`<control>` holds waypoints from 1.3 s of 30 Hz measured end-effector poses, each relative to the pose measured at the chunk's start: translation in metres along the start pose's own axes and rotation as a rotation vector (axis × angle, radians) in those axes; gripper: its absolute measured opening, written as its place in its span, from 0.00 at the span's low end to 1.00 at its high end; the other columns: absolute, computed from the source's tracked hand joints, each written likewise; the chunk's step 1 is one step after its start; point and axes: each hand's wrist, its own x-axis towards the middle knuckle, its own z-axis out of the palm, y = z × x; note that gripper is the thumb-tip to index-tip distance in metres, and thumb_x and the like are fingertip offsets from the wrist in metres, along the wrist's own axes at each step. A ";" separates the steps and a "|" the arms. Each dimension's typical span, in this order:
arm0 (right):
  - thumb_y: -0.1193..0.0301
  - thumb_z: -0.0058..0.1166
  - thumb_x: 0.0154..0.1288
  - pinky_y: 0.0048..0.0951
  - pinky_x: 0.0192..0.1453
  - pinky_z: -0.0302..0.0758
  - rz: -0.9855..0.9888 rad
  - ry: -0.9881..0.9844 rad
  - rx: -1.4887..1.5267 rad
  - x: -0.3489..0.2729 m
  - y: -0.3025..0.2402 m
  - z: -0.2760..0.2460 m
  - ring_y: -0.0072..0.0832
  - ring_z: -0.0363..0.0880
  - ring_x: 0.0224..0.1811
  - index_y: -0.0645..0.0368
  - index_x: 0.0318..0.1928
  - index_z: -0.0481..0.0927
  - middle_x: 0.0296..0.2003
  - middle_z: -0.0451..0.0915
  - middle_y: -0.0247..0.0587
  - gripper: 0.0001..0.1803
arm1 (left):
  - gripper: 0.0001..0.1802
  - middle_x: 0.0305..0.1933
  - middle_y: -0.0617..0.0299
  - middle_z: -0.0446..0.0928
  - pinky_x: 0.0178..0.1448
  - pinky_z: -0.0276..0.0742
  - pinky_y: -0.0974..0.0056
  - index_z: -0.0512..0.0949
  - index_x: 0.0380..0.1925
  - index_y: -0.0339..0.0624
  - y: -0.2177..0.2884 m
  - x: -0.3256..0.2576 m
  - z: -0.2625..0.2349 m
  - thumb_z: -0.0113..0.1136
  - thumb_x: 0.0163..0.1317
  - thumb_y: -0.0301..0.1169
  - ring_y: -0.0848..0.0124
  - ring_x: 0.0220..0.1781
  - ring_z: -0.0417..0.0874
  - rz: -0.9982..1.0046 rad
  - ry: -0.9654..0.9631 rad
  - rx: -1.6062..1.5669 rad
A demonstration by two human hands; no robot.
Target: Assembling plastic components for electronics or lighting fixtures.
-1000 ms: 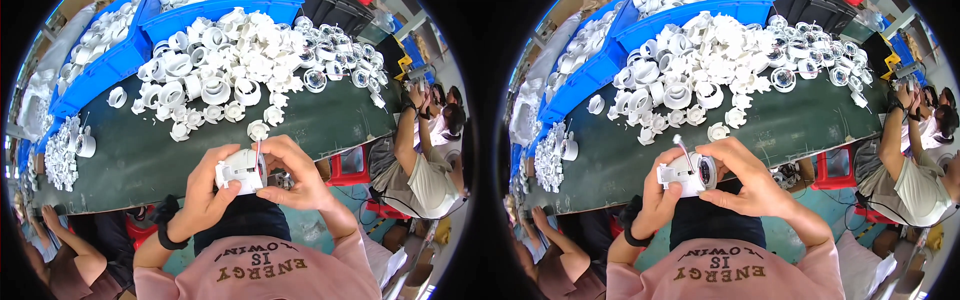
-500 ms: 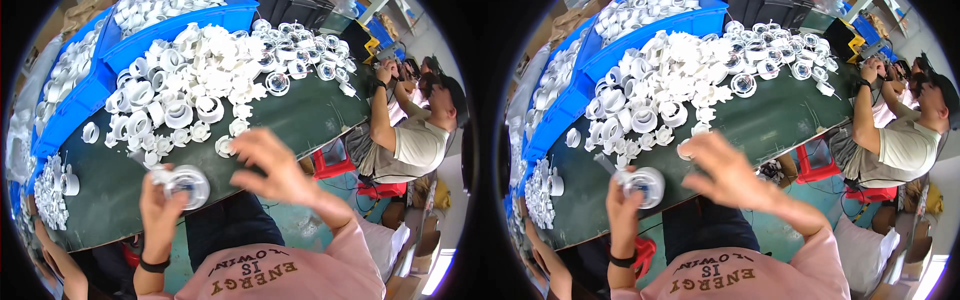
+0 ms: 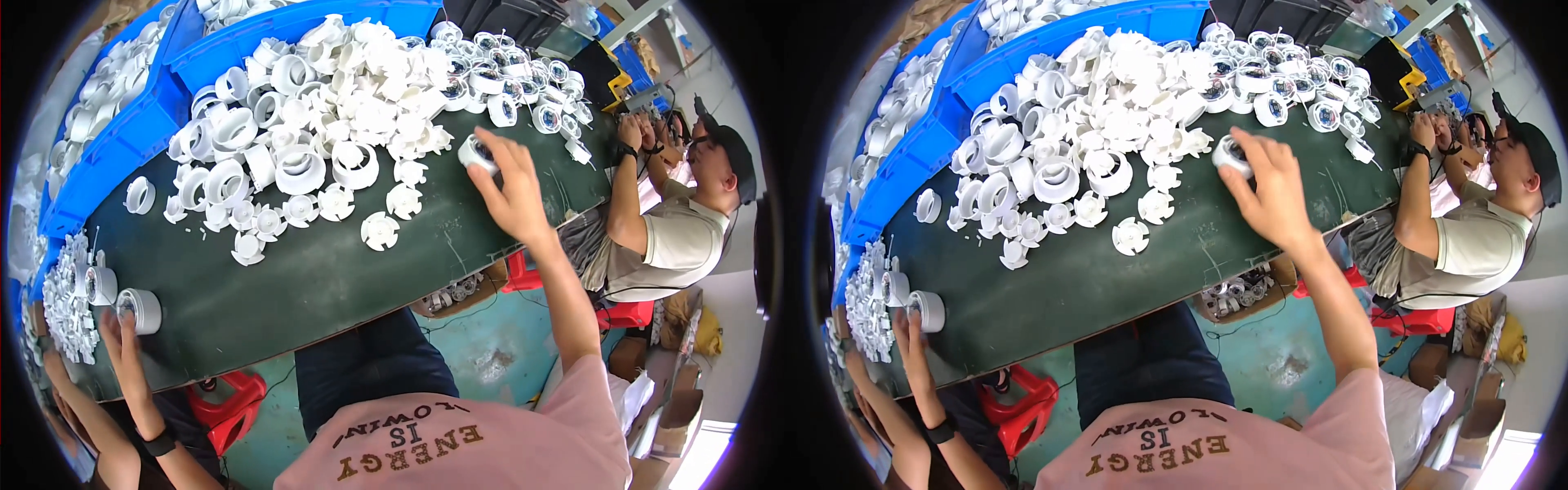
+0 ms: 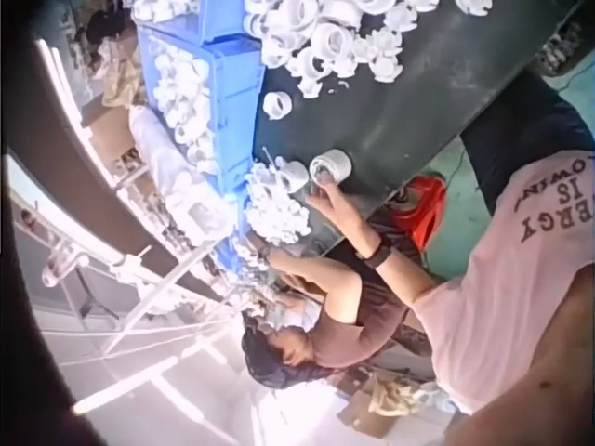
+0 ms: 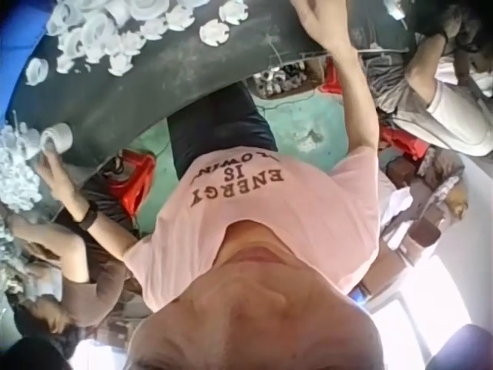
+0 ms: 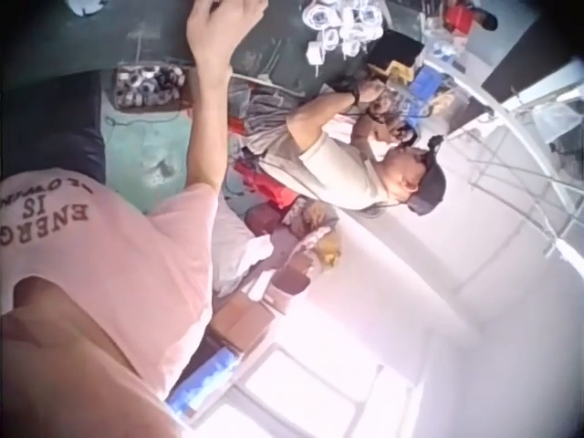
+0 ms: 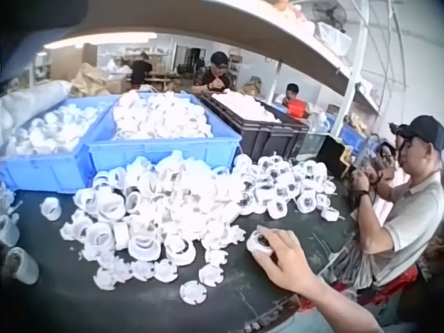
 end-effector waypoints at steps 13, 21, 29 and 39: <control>0.70 0.49 0.67 0.34 0.63 0.61 0.010 -0.081 0.251 -0.025 -0.018 0.013 0.39 0.66 0.55 0.59 0.62 0.69 0.53 0.72 0.47 0.23 | 0.21 0.53 0.47 0.71 0.54 0.70 0.54 0.71 0.50 0.32 0.186 -0.073 0.189 0.58 0.53 0.21 0.49 0.52 0.72 1.146 -0.775 -0.031; 0.69 0.45 0.71 0.32 0.64 0.58 0.092 0.064 0.288 0.016 0.019 0.027 0.36 0.64 0.57 0.55 0.66 0.65 0.54 0.72 0.44 0.24 | 0.13 0.38 0.53 0.73 0.38 0.74 0.56 0.75 0.37 0.35 0.210 -0.085 0.312 0.61 0.51 0.25 0.58 0.38 0.76 1.266 -0.516 0.238; 0.65 0.45 0.71 0.34 0.65 0.57 0.010 -0.062 0.125 0.002 0.034 0.023 0.39 0.64 0.56 0.57 0.65 0.67 0.54 0.71 0.46 0.23 | 0.10 0.30 0.52 0.74 0.31 0.75 0.57 0.73 0.36 0.33 0.203 -0.083 0.323 0.58 0.53 0.24 0.56 0.30 0.79 1.182 -0.496 -0.038; 0.65 0.43 0.73 0.34 0.67 0.56 -0.007 -0.057 0.250 -0.008 0.032 0.012 0.39 0.63 0.59 0.59 0.65 0.65 0.56 0.69 0.48 0.24 | 0.10 0.32 0.52 0.75 0.37 0.71 0.55 0.73 0.41 0.37 0.213 -0.080 0.277 0.55 0.59 0.23 0.55 0.35 0.76 1.137 -0.510 -0.092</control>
